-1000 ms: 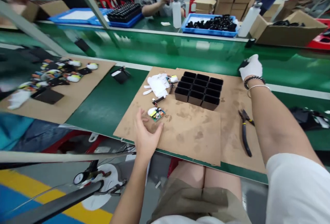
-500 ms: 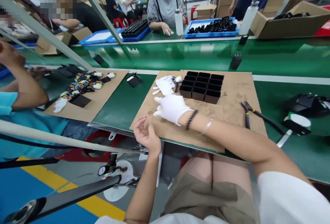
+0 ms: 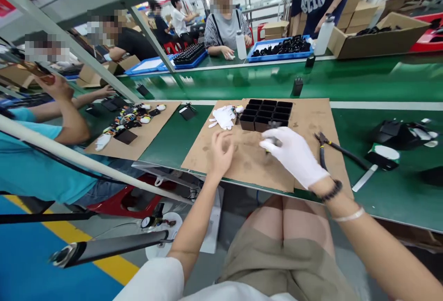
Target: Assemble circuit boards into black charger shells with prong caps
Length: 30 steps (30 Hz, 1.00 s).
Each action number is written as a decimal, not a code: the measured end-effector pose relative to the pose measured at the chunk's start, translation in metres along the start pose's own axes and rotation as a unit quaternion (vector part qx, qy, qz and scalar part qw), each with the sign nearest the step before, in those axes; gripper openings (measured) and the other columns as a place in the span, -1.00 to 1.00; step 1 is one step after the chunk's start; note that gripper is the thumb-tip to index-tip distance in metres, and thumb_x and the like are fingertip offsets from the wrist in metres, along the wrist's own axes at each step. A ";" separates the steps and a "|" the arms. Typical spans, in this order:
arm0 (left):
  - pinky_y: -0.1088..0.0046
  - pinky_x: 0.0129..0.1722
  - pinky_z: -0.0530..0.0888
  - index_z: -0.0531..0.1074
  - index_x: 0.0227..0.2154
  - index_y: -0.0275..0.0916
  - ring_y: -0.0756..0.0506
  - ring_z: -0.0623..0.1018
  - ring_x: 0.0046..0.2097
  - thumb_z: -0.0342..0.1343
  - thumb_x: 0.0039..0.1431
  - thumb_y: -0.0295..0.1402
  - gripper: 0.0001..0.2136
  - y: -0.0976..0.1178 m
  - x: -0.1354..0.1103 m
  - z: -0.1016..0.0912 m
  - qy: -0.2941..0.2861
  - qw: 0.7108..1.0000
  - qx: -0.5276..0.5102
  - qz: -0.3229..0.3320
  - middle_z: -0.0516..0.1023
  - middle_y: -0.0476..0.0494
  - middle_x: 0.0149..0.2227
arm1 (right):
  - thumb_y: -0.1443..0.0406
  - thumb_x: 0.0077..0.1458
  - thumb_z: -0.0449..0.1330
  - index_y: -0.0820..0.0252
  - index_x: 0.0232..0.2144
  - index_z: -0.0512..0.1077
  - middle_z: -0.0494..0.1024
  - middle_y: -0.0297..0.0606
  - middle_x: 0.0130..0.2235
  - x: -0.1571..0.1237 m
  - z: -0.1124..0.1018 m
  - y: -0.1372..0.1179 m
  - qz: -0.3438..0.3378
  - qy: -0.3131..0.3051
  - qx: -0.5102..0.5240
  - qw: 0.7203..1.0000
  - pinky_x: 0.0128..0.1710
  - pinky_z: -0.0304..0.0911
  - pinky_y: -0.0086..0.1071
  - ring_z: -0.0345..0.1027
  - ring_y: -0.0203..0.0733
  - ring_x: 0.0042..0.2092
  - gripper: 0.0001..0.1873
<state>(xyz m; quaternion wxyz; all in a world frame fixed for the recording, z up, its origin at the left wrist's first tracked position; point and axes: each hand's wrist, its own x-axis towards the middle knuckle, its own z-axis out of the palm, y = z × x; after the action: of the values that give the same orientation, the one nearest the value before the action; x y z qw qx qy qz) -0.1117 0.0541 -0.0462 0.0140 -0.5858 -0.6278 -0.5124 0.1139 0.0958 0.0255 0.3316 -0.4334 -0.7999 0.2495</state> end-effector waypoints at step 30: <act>0.32 -0.14 0.54 -0.19 0.41 0.10 -0.09 0.53 -0.14 0.42 -0.01 -0.18 0.06 0.039 -0.041 -0.022 -0.321 0.926 -0.161 -0.119 0.21 -0.28 0.34 | -0.07 -0.03 0.36 0.11 -0.40 0.59 0.61 -0.26 -0.43 -0.081 -0.023 0.042 0.222 0.050 0.249 0.941 0.04 0.43 -0.15 0.55 -0.03 -0.18 -0.61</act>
<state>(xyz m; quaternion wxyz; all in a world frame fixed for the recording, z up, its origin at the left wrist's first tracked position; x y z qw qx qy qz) -0.0824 0.0013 -0.0367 -0.3440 -0.6340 -0.5728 -0.3893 0.1857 0.0499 -0.0140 0.4050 -0.5157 -0.5782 0.4855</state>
